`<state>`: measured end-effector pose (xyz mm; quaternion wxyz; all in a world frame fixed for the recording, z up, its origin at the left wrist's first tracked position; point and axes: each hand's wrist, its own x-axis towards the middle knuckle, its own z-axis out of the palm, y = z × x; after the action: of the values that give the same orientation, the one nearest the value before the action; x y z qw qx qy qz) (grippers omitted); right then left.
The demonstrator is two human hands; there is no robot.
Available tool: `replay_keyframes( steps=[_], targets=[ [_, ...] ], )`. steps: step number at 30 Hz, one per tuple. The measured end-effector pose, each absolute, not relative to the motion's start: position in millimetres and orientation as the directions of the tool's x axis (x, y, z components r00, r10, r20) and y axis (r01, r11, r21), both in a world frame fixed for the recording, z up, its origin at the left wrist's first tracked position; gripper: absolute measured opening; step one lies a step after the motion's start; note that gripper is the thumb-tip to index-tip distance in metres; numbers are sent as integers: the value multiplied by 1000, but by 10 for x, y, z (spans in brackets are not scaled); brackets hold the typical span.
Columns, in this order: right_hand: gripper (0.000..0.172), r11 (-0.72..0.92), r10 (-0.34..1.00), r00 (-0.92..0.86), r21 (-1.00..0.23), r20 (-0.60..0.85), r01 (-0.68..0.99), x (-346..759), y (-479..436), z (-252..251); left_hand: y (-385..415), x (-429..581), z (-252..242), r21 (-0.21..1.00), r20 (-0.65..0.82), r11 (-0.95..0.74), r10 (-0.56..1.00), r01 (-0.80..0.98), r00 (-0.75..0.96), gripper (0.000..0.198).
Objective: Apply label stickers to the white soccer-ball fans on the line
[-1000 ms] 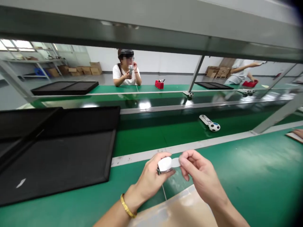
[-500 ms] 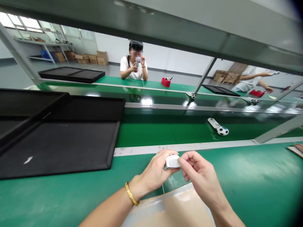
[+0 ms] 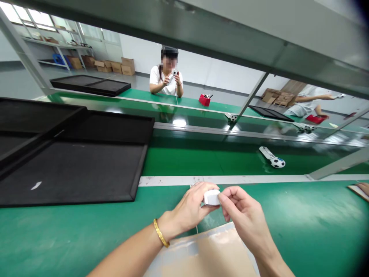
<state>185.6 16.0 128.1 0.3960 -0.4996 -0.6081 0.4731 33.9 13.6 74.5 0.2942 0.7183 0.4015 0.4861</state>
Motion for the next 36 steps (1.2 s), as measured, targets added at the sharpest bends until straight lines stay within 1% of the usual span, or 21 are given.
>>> replay_keyframes(
  steps=[11, 16, 21, 36],
  targets=[
    [27, 56, 981, -192, -969, 8, 243, 1876, 161, 1264, 132, 344, 754, 817, 446, -493, 869, 300, 214, 30],
    [28, 71, 975, -222, -961, 10, 268, 1903, 176, 1237, 127, 352, 764, 813, 445, -493, 869, 309, 216, 29],
    [28, 64, 983, -184, -967, 18, 247, 1889, 160, 1238, 123, 360, 760, 810, 449, -499, 866, 310, 221, 30],
    [27, 61, 982, -190, -969, 16, 239, 1913, 150, 1213, 113, 382, 791, 801, 452, -500, 866, 328, 215, 29]
  ],
)
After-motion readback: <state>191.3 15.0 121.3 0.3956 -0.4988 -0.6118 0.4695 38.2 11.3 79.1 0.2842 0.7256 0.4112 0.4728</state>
